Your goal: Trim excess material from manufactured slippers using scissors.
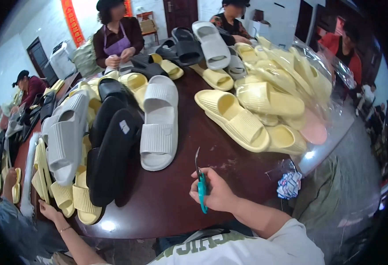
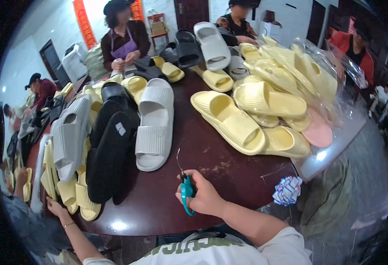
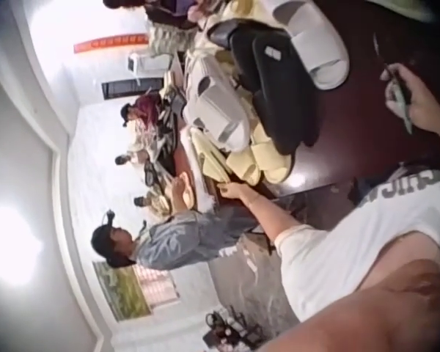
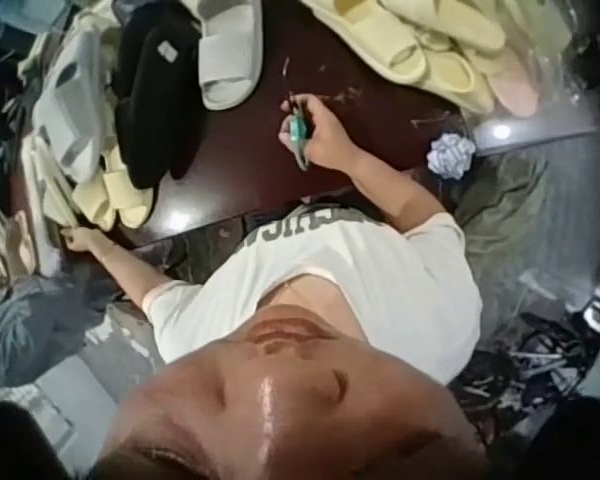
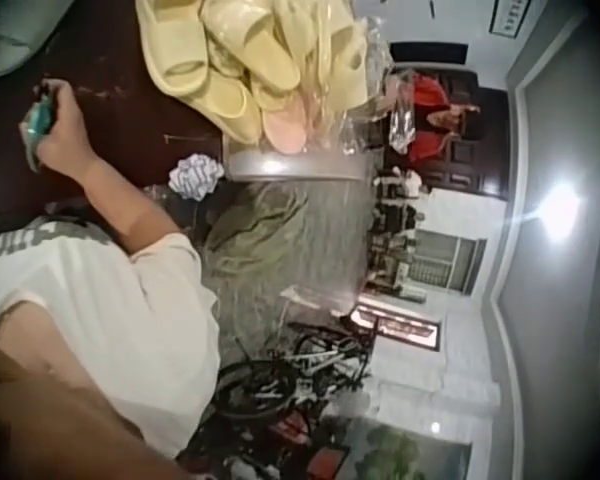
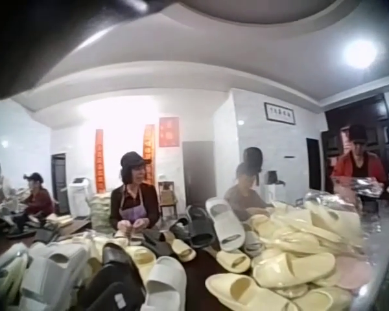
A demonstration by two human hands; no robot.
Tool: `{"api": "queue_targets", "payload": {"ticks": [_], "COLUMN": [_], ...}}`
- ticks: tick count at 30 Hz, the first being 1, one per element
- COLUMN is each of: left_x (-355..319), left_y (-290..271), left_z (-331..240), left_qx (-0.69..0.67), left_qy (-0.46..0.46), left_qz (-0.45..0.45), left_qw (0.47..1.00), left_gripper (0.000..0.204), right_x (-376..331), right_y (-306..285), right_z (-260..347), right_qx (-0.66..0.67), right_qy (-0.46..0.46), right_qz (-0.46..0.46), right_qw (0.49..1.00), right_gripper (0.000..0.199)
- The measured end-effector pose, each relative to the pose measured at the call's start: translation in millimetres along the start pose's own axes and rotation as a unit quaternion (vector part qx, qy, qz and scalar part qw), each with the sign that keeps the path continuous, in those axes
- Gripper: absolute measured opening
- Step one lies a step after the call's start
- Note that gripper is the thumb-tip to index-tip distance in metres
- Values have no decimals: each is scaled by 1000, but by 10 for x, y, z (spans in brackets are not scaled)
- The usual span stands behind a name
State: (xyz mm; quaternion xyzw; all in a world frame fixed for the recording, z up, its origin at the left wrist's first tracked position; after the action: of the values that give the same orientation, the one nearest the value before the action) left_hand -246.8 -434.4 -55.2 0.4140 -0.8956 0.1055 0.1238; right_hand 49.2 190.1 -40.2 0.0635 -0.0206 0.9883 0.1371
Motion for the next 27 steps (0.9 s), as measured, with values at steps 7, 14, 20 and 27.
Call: {"api": "queue_targets", "payload": {"ticks": [7,14,20,27], "left_x": [-1358,-3297,-4818,-5136], "left_y": [-90,464,1036,1785], "left_z": [-1780,-2642,-2873,-2214], "left_qx": [-116,-213,-204,-246], "left_qy": [257,362,343,-207], "left_qz": [89,390,752,769], "left_qw": [955,819,524,552], "left_gripper": [37,10,38,69], "right_x": [-148,-269,-351,-626], "right_y": [-864,-1300,-1448,-982], "right_z": [67,593,419,748], "right_qx": [77,-593,-545,-396], "right_qy": [-10,-29,-35,-223], "right_qz": [-222,-292,-291,-290], "right_qw": [972,750,785,842], "right_gripper": [37,48,48,46]}}
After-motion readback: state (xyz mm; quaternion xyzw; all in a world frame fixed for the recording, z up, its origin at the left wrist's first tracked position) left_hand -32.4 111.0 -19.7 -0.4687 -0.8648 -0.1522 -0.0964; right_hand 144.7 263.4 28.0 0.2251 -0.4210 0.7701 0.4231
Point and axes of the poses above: each hand's wrist, its own x-axis towards the middle knuckle, its own y-axis out of the palm, z = x × y, the point moved 10 cm from there along x, towards the middle knuckle, and after that the axes turned 3 degrees about z, right-handed, at the moved point
